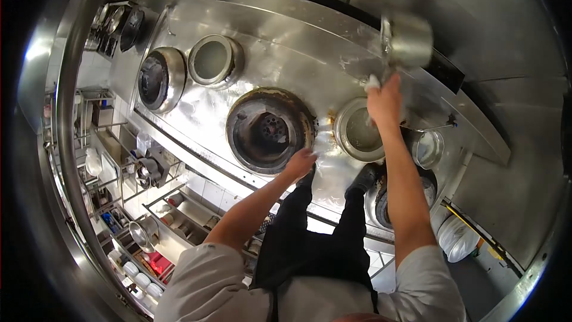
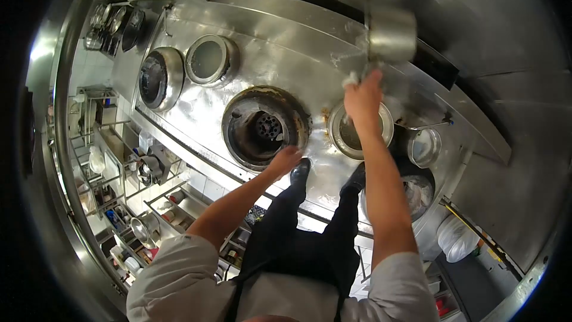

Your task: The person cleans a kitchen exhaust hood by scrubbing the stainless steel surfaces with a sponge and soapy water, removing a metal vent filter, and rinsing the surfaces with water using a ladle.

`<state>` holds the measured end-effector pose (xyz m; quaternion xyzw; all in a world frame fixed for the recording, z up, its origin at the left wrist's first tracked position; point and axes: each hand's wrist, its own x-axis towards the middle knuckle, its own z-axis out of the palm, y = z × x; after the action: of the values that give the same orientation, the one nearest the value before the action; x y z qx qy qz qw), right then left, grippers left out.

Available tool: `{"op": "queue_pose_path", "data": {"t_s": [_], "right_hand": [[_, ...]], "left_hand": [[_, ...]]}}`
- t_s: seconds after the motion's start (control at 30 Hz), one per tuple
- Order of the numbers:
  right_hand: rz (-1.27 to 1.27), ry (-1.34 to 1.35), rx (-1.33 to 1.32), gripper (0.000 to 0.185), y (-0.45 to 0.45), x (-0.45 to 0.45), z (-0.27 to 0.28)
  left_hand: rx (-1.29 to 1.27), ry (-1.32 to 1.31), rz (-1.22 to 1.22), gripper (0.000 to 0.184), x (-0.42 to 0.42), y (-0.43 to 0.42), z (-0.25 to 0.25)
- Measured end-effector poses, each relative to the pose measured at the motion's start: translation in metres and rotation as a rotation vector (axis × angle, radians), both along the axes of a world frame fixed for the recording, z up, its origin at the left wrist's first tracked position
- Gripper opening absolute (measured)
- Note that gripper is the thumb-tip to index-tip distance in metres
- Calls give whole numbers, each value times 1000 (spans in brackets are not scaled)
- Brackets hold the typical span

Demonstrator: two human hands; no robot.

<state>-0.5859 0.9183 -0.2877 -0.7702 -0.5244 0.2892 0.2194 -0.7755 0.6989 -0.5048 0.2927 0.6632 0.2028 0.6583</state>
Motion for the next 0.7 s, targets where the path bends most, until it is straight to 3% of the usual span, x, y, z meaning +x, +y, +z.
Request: {"op": "queue_pose_path", "data": {"t_s": [0.07, 0.1, 0.13, 0.17, 0.2, 0.27, 0.33, 0.43, 0.53, 0.6, 0.7], "right_hand": [[138, -75, 208, 58, 42, -26, -33], [150, -69, 195, 59, 60, -42, -33], [162, -62, 181, 59, 72, -59, -28], [186, -52, 191, 61, 81, -74, -18], [209, -42, 198, 62, 87, -87, -6], [234, -48, 248, 65, 94, -100, 7], [241, -77, 339, 67, 97, -108, 15], [206, 15, 391, 64, 68, -97, 22], [238, 159, 383, 62, 3, -60, 2], [265, 158, 220, 62, -65, -36, -6], [242, 56, -84, 63, -163, 14, -66]], "left_hand": [[42, 364, -277, 34, -58, -49, 30], [-214, 278, -87, 38, -82, -76, 31], [-254, 409, -52, 43, -99, -96, 53], [-198, 485, -9, 47, -128, -141, 24], [-306, 585, -24, 47, -145, -158, 41], [-400, 569, -66, 48, -209, -243, -30], [-492, 613, -19, 46, -222, -257, 5], [-581, 574, 321, 45, -224, -279, 6], [-424, 387, 357, 45, -218, -285, -9], [-388, 244, 360, 45, -206, -268, -3], [-339, 134, 427, 44, -172, -227, 26]]}}
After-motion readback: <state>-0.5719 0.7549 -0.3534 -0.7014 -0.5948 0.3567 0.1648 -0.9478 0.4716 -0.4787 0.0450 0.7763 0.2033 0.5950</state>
